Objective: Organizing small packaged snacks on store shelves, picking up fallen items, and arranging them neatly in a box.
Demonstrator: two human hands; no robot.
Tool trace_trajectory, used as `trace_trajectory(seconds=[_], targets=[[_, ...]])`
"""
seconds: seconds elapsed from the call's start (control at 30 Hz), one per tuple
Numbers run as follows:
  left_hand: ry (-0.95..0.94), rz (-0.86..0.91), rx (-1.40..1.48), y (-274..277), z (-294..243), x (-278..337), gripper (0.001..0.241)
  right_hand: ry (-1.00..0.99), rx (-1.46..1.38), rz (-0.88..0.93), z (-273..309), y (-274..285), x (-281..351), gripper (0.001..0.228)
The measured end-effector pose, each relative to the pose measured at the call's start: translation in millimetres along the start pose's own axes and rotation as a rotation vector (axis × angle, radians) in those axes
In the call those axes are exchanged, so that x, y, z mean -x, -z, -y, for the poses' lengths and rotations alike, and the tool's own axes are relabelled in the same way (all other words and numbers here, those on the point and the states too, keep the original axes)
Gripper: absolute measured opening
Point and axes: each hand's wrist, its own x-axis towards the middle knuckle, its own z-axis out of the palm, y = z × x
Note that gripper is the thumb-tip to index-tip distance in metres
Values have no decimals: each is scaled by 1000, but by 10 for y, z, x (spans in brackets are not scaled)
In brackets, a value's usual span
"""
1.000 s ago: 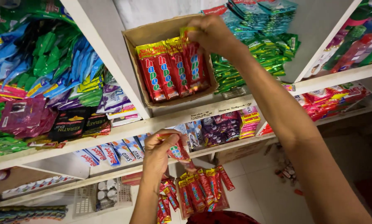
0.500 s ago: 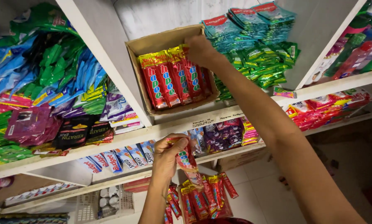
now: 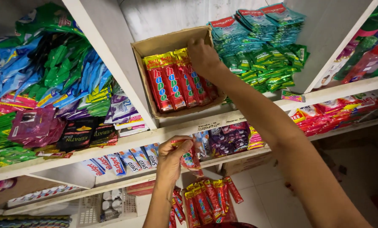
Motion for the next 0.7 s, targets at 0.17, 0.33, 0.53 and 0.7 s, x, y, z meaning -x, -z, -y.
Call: trace_trajectory(seconds=[0.17,0.33,0.53,0.7], targets=[[22,-20,-36,81,-4,29,15,58,223,524,486,534,361,25],[73,-8,37,33,61,-2,15,125,258,845,395,209,739,29],[38,20,27,0,110,-10,14,93,241,791,409,251,793,28],[60,-27,49,12,81,1,15,141,197,743,304,167,833,27]])
